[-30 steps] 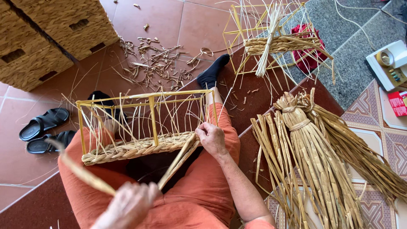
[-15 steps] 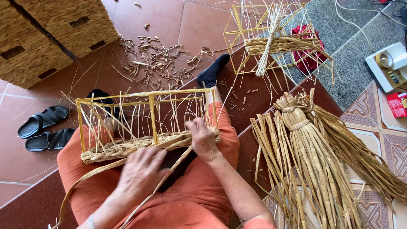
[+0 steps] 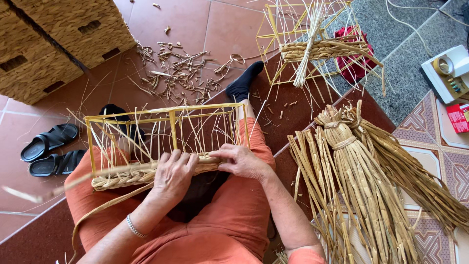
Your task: The person sits on the floor weaving a basket from palm/reed strips on a bamboo frame resting on their lap. They weave strips around the frame, pull long strips tight, and occasionally use scissors to trim ends while building up the woven base and sides.
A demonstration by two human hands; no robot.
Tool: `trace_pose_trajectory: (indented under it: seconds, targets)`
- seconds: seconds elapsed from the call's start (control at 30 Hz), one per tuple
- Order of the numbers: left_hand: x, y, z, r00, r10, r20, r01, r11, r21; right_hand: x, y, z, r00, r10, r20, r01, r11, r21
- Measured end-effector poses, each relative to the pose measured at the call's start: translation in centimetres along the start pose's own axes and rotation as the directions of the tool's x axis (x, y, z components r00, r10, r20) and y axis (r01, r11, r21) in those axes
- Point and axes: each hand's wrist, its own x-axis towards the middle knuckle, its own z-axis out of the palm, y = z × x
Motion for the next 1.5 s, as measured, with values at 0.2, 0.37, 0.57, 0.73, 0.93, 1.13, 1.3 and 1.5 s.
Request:
trace_pose_trajectory:
  seconds: [0.2, 0.37, 0.57, 0.73, 0.93, 1.13, 1.3, 1.5]
  targets:
    - [0.8, 2.4, -3.1, 0.792, 0.100, -0.603, 0.024, 0.981, 0.194, 0.2, -0.3, 1.6, 0.979, 0.116, -0.171, -0.133, 0.987, -0.092]
    - [0.3, 3.0, -1.3, 0.993, 0.074, -0.090, -0.074, 0.997, 0.004, -0.1, 0.7, 2.2, 0.960, 0.176, -0.219, -0.176, 0.984, 0.021]
    - [4.3, 1.2, 2.1, 0.969, -0.247, 0.009, 0.213, 0.816, -0.537, -0.2, 0.8, 2.4, 0.950, 0.203, -0.239, -0.177, 0.976, 0.123]
    - [2.0, 2.3, 2.4, 0.868, -0.426, 0.255, 0.334, 0.121, -0.935, 0.1, 0.8, 2.6, 0.939, 0.242, -0.244, -0.169, 0.943, 0.285]
    - [-0.9, 4.4, 2.3, 0.916, -0.105, -0.388, -0.217, 0.684, -0.697, 1.0, 1.0, 3.8, 0.917, 0.287, -0.277, -0.266, 0.958, 0.109]
    - [0.6, 0.7, 1.9, 0.973, -0.013, -0.231, -0.095, 0.888, -0.450, 0.9, 1.2, 3.0, 0.985, -0.073, -0.158, 0.032, 0.968, -0.248]
    - [-0.1, -1.9, 1.3, 0.986, -0.032, -0.166, 0.005, 0.987, -0.158, 0.8, 1.0, 4.3, 0.972, -0.077, -0.223, 0.009, 0.956, -0.293]
    - [-1.2, -1.3, 2.8, 0.986, 0.165, -0.015, -0.161, 0.973, 0.166, 1.4, 2.7, 6.2, 0.895, 0.148, -0.422, -0.244, 0.953, -0.182]
